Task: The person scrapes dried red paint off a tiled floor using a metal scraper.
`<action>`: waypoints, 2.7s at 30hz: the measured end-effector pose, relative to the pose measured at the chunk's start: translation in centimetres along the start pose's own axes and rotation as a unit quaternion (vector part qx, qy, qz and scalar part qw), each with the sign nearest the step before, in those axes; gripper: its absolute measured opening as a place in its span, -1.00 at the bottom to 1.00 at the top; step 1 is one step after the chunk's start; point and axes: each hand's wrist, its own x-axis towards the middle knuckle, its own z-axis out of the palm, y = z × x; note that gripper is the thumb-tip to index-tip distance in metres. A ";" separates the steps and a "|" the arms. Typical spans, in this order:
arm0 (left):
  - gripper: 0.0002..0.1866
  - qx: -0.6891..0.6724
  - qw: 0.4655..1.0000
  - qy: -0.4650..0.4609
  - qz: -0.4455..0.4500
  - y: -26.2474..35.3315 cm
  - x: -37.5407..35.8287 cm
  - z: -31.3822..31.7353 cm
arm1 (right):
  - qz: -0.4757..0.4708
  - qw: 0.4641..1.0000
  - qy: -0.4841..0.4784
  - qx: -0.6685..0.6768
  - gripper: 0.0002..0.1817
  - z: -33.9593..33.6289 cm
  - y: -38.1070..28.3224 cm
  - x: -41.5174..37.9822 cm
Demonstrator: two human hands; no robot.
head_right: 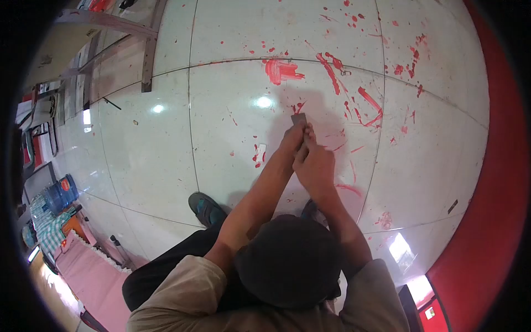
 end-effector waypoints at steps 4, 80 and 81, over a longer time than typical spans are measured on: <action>-0.82 -0.052 0.998 -0.029 -0.007 -0.7 2.2 -1.1 | -0.046 0.998 0.036 0.036 -0.71 -0.1 1.3 0.6; -0.68 0.064 0.990 -0.020 0.120 -1.1 1.8 -2.8 | -0.050 0.992 0.017 0.116 -0.77 0.3 2.2 0.7; -0.66 0.122 0.983 -0.064 0.123 0.1 1.5 -2.0 | -0.045 0.993 0.011 0.112 -0.77 0.3 2.0 0.9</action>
